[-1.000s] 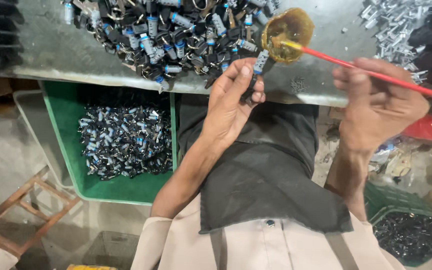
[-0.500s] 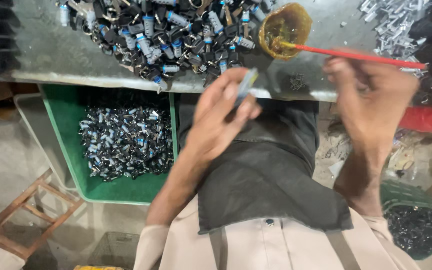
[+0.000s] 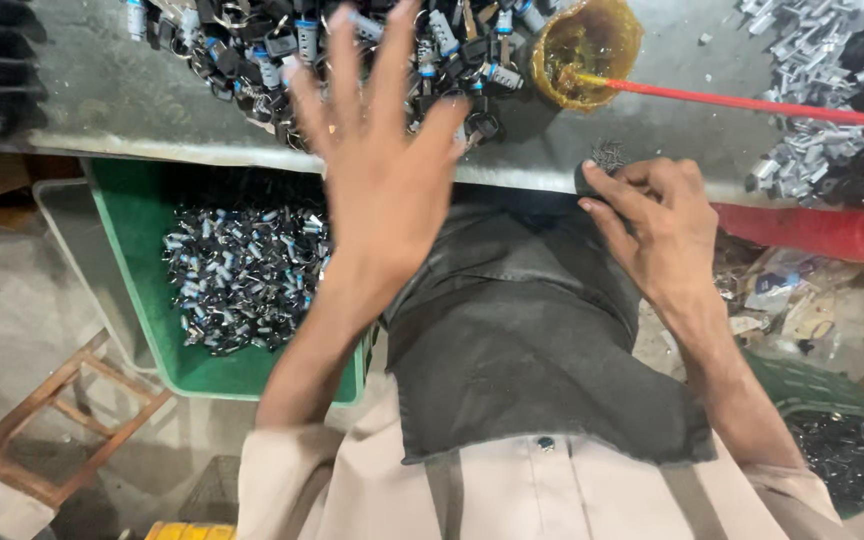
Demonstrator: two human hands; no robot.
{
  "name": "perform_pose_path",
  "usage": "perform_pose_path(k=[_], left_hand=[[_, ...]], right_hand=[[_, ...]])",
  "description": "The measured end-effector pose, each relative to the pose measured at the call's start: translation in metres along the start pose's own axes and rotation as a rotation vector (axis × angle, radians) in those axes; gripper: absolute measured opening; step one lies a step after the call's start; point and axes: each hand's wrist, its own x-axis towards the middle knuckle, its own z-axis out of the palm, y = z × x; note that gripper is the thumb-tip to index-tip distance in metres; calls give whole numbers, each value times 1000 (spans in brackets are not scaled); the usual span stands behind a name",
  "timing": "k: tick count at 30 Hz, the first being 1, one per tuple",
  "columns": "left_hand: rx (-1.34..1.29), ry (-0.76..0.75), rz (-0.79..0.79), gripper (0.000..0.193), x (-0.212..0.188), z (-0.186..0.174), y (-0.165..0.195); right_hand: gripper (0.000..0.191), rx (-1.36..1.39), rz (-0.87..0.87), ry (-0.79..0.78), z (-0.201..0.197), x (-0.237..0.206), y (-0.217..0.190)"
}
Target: The person picks small metal lock cylinders from a pile on the workbench, dips a long brush into a bowl of lubricant, applies the lubricant to a cylinder, and works the cylinder parts by hand. Finished cylinders are set back on the bench among the piles.
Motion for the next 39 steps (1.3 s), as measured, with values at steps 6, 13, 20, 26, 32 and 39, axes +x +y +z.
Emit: perform_pose_path(k=[6, 13, 20, 26, 32, 39], left_hand=[[105, 146, 131, 20, 39, 67, -3], [-755, 203, -11, 20, 25, 14, -11], [-1266, -39, -308, 6, 0, 18, 30], [-1452, -402, -475, 16, -11, 38, 57], [-1935, -415, -606, 32, -21, 47, 54], [-2133, -352, -735, 29, -29, 56, 58]], right_hand=[[36, -1, -86, 95, 8, -1, 10], [26, 300, -18, 132, 6, -6, 9], [15, 1199, 294, 125, 20, 4, -6], [22, 1337, 224, 110, 24, 4, -7], [20, 1158, 181, 191, 18, 11, -20], [19, 1217, 241, 191, 13, 18, -42]])
